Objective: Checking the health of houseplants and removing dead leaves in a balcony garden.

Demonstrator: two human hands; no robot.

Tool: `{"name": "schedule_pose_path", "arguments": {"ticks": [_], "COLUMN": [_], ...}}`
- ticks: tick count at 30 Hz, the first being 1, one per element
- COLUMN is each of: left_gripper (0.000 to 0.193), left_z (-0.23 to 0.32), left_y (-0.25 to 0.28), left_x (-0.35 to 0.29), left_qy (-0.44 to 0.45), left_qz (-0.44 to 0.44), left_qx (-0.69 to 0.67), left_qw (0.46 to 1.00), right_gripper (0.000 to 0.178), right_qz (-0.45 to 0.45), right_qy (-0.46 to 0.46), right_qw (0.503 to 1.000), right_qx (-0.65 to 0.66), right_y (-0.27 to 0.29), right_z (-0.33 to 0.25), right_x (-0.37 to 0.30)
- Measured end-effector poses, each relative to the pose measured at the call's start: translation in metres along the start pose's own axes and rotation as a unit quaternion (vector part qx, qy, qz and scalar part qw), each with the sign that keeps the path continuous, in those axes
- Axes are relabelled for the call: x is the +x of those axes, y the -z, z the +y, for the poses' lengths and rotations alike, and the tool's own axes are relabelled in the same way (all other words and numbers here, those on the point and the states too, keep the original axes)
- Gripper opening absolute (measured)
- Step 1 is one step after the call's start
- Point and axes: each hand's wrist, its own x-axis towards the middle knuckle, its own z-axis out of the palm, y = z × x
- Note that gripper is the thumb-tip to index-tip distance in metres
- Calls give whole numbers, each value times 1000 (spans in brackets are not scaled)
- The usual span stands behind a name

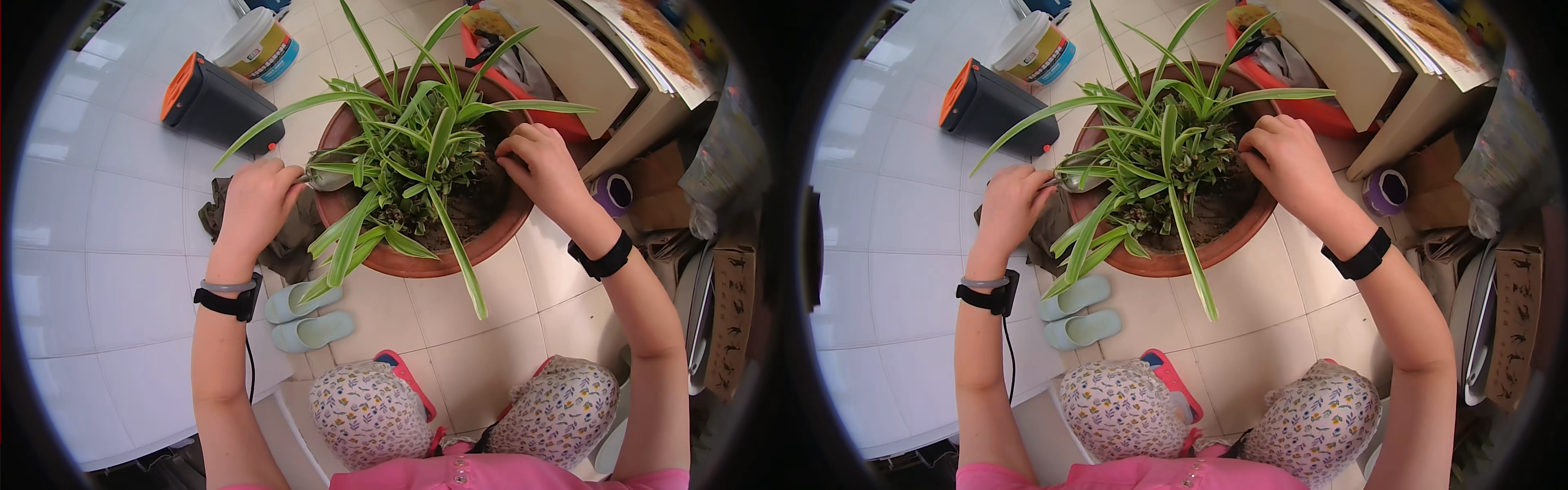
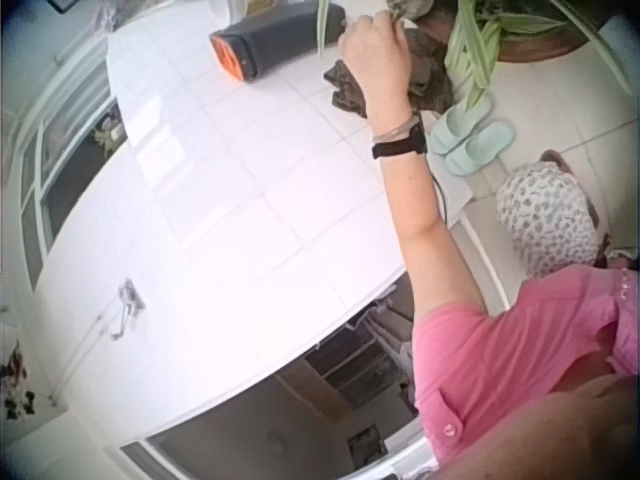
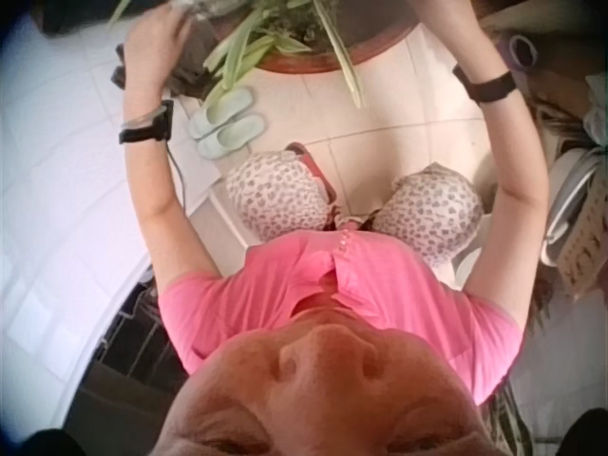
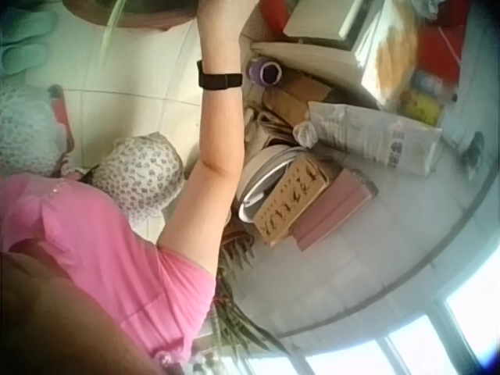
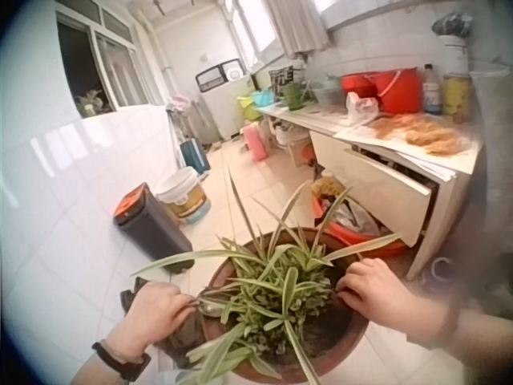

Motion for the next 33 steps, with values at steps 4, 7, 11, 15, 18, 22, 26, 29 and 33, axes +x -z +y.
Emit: {"name": "schedule_pose_path", "arguments": {"ticks": [4, 7, 11, 15, 18, 22, 26, 29, 33], "left_gripper": [16, 15, 17, 28, 37, 42, 42, 37, 29], "left_z": [0, 4, 0, 4, 11, 13, 25, 27, 42], "left_y": [-9, -14, -16, -15, -11, -14, -14, -9, 11], "left_x": [13, 19, 25, 26, 19, 7, 4, -12, -38], "left_qy": [-31, -38, -44, -19, 7, 23, 51, 72, 94], "left_qz": [-19, -15, -16, -22, -26, 16, 87, 143, 260], "left_qx": [-5, -6, -5, 0, -26, -47, -31, -18, -4], "left_qw": [999, 999, 999, 1000, 999, 999, 994, 987, 961], "right_gripper": [7, 6, 8, 8, 8, 8, 6, 6, 8], "right_qz": [-16, -33, -73, -115, -115, -165, -143, -135, -174], "right_qy": [14, 7, 12, 21, 20, -5, 12, 34, 28], "right_qw": [1000, 999, 994, 980, 980, 975, 982, 985, 978], "right_qx": [-5, -21, -84, -164, -159, -150, -122, -97, -111], "right_y": [-6, -8, -20, -35, -39, -43, -42, -38, -28], "right_z": [-1, -5, 3, 12, 14, 15, 21, 10, -4], "right_x": [4, 7, 16, 21, 24, 32, 26, 21, 14]}}
